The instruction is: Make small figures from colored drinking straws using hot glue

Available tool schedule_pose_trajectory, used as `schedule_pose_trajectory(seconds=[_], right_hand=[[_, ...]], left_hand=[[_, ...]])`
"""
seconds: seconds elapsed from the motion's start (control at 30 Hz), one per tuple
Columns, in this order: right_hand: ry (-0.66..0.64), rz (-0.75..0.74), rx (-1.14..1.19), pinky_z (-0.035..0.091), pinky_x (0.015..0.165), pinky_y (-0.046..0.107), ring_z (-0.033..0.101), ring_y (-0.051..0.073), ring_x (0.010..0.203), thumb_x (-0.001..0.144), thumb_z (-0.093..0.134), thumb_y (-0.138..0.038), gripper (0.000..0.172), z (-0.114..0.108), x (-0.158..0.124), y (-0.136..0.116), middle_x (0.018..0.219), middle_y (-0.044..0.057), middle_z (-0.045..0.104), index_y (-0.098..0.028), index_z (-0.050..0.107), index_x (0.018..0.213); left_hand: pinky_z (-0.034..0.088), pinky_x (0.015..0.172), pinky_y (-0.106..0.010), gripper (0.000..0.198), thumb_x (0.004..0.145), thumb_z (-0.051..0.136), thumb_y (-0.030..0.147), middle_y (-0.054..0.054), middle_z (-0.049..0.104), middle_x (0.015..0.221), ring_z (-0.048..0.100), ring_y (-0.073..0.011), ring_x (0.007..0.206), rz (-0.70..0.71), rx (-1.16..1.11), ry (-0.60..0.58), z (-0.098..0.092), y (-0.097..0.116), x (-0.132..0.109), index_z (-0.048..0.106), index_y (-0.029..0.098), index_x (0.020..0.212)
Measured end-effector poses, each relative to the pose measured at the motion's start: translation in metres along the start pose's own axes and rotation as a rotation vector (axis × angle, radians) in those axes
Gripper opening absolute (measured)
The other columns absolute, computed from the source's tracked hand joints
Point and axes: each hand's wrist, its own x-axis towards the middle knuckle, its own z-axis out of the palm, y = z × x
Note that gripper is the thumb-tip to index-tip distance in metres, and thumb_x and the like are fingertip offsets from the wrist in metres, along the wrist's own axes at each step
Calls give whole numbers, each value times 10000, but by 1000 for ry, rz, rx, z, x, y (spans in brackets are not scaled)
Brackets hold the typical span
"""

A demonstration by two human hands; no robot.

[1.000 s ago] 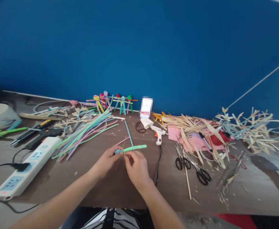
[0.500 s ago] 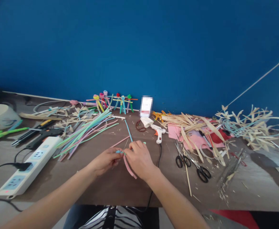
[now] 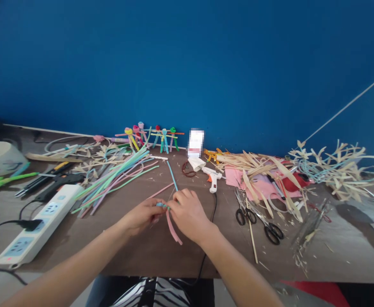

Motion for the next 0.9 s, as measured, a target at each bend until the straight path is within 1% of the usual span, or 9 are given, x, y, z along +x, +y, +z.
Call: schedule_pose_trajectory(seconds=[0.07,0.17,0.27,0.37,0.47,0.63,0.8,0.9], right_hand=[[-1,-14,-15,297,682,303,412,175,799,800,494,-188,96,0,0,0,812,51,533,-173,587,814],[5,2,17,299,698,304,411,173,814,797,501,-196,90,1,0,0,813,46,535,-175,588,805],[-12,28,60,300,706,301,414,171,823,783,531,-212,82,1,-1,1,805,36,537,-188,598,825],[-37,55,89,298,690,292,422,161,807,777,545,-223,77,1,-1,2,787,26,543,-193,605,816],[-44,113,116,295,675,284,432,154,792,765,564,-232,60,2,-1,3,776,18,551,-189,602,781],[-37,214,203,301,677,270,447,146,772,727,607,-236,51,5,-1,4,758,2,567,-189,590,737],[-9,303,297,315,668,257,464,145,757,690,633,-199,62,9,1,6,744,-2,570,-188,572,686],[5,336,362,325,660,249,475,143,752,677,639,-196,65,11,1,8,731,-3,573,-187,575,675]], left_hand=[[200,421,-194,149,611,582,245,78,356,496,268,-41,414,-23,-55,-40,0,1,0,487,135,643],[197,425,-194,148,616,579,246,78,360,495,268,-43,420,-24,-41,-37,0,3,-2,489,134,650],[207,441,-197,133,638,558,253,77,369,490,282,-54,442,19,97,4,0,4,-4,503,134,658],[248,486,-203,128,661,530,258,62,418,537,334,-72,500,121,268,21,0,1,-4,520,131,675],[272,517,-209,125,683,490,252,52,442,570,367,-88,543,204,419,28,0,-1,-2,524,133,691],[277,521,-210,80,684,451,195,51,432,562,379,-97,550,309,679,88,3,3,-5,513,144,683],[302,536,-221,73,708,428,178,31,472,598,423,-112,564,389,806,152,7,4,-9,493,153,729],[314,546,-225,66,720,423,169,22,489,625,436,-118,579,432,842,165,6,4,-9,481,160,749]])
